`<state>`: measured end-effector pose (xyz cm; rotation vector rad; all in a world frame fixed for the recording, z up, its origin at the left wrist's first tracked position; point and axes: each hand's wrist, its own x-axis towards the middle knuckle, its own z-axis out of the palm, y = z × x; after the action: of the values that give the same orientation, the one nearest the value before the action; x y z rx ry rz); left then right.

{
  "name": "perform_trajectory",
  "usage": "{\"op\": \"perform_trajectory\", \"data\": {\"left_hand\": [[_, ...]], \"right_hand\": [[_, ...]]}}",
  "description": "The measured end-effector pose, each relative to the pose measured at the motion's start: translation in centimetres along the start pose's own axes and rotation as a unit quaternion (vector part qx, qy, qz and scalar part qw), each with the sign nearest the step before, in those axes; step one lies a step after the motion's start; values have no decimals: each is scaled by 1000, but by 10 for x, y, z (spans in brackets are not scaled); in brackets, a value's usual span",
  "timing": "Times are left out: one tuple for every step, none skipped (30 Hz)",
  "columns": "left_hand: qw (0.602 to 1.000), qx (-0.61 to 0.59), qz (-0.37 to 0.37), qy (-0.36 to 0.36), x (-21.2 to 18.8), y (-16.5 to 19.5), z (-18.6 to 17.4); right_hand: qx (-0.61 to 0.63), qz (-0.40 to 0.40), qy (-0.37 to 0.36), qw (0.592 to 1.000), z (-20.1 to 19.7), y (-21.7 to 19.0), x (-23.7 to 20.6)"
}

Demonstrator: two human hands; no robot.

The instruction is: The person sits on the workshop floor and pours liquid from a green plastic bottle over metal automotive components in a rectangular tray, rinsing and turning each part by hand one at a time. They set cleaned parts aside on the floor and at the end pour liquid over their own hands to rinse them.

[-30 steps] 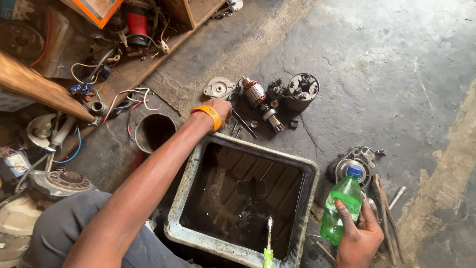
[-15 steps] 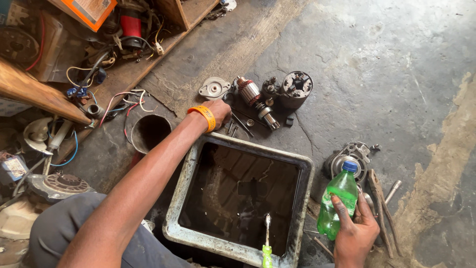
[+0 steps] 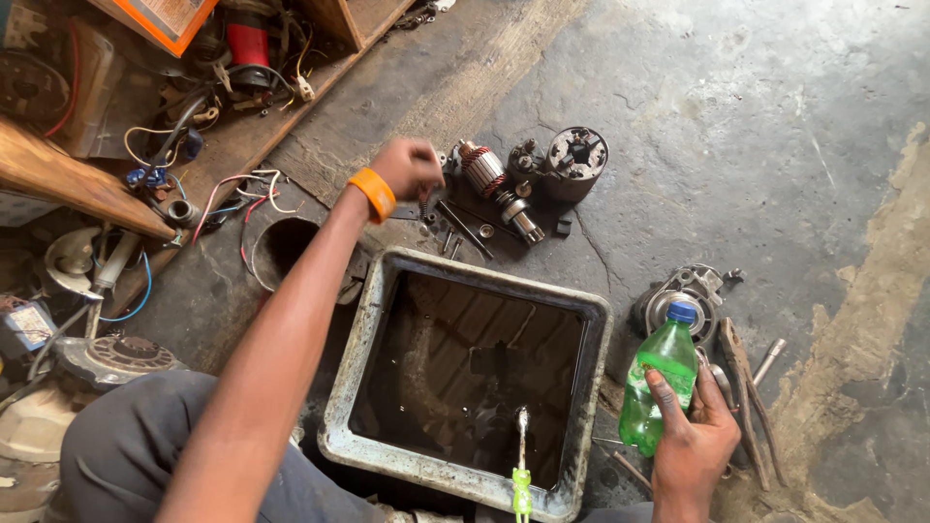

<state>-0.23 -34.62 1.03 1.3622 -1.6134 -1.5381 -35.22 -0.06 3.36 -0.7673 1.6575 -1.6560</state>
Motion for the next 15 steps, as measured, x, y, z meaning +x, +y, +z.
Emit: {"op": "perform_trajectory", "data": {"left_hand": [[997,-69,17,12,4,7,-3],[989,-140,35,25,7,14,-6],[976,-209,53,38,7,19,-7],[972,-229,42,34,6,23,-7],[968,-248,32,29,4,26,-9],[963,-266,21,23,2,28,-9],[959,-280,17,30,-1,27,-8],[955,-295,13,36,-3,25,-7],[950,-310,8,43,-5,22,-6],[944,-327,-2,42,-4,18,-5],[937,-345,-11,42,-4,13,-3],[930,-363,-20,44,-3,7,-3],[956,-284,-32,58,-2,2,-2],[975,-203,-46,72,-2,-4,0],[988,-118,-60,84,-1,-8,2]], "right_hand": [[0,-1,-1,1000,0,0,0],[-1,-2,-4,1000,0,0,0],[-11,3,-3,1000,0,0,1],[-20,7,0,1000,0,-1,1],[-29,11,3,1000,0,-1,1],[-26,13,2,1000,0,-1,1],[-24,16,3,1000,0,-1,1],[-22,19,5,1000,0,-1,1],[-18,16,3,1000,0,-1,1],[-14,12,0,1000,0,-1,1],[-10,9,-6,1000,1,-1,1],[-11,10,-4,1000,1,-1,0],[-12,11,-2,1000,1,-2,0],[-13,12,-1,1000,2,-2,0],[-17,14,-1,1000,2,-3,0]]}}
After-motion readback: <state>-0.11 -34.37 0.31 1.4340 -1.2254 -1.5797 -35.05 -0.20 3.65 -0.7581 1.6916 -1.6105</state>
